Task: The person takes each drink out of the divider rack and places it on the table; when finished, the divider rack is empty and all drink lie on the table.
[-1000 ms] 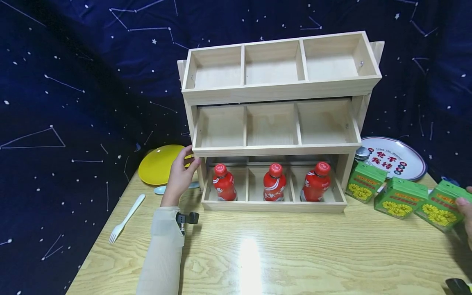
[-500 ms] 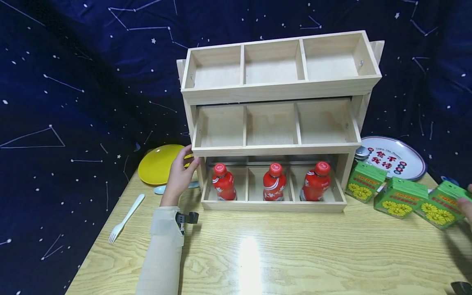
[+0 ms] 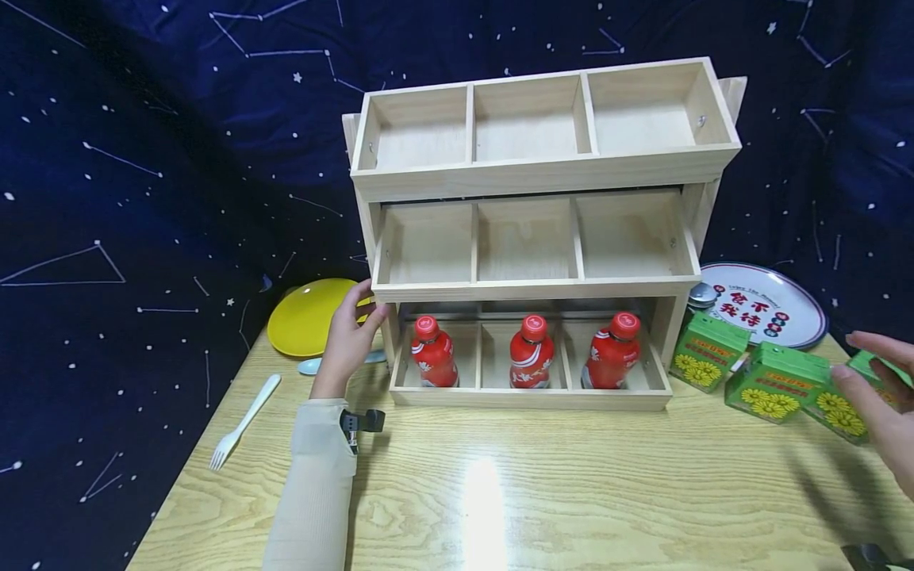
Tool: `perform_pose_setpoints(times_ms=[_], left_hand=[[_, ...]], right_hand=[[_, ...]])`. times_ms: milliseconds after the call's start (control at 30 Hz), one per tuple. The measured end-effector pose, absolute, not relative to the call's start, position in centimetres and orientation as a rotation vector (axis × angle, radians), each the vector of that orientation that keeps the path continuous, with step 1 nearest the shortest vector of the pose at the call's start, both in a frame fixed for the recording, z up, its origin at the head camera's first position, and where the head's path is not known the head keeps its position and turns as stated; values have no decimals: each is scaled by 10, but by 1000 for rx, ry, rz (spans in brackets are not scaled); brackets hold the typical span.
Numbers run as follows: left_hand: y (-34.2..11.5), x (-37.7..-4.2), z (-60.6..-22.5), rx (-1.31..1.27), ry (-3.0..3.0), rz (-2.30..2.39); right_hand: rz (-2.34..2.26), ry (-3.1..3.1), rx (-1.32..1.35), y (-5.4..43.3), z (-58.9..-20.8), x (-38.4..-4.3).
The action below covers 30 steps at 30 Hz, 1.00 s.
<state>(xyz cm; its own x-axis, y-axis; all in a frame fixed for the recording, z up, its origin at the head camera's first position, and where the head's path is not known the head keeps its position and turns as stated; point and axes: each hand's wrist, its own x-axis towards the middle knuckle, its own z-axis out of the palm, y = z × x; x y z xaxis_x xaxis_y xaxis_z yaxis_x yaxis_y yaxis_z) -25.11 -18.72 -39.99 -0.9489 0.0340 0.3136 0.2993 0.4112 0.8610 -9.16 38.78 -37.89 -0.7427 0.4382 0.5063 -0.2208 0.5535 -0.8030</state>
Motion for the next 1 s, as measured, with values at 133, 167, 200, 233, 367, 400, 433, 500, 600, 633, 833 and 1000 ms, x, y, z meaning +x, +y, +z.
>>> perform_pose_setpoints(times_ms=[133, 167, 200, 233, 367, 400, 433, 500, 600, 633, 833, 1000], left_hand=[[-188, -251, -400, -288, -2419, -1555], [-188, -251, -400, -287, -2418, -1554], [-188, -251, -400, -286, -2417, -1553], [-188, -251, -401, -285, -2414, -1554], [-188, -250, -402, -294, -2414, -1551], [-188, -250, -402, -296, -2414, -1552], [-188, -250, -401, -298, -2413, -1553], [-188, -251, -401, -301, -2412, -1554], [-188, -251, -402, -308, -2410, -1555], [-188, -251, -402, -311, -2410, -1554], [-188, -251, -401, -310, -2417, -1540], [-187, -251, -400, -310, -2411, -1555]], right_hand=[[1407, -2039, 41, 367, -368, -93], [1442, -2036, 98, 361, -366, -94], [1460, -2043, 145, 355, -364, -94], [1468, -2062, 180, 350, -362, -94], [1351, -2208, 214, 330, -356, -98], [1359, -2217, 228, 326, -355, -100], [1386, -2212, 247, 323, -355, -102], [1409, -2214, 281, 317, -355, -108], [1439, -2232, 325, 308, -358, -115], [1420, -2252, 330, 304, -359, -118], [1410, -2289, 399, 278, -364, -137], [1442, -2331, 403, 260, -372, -154]])
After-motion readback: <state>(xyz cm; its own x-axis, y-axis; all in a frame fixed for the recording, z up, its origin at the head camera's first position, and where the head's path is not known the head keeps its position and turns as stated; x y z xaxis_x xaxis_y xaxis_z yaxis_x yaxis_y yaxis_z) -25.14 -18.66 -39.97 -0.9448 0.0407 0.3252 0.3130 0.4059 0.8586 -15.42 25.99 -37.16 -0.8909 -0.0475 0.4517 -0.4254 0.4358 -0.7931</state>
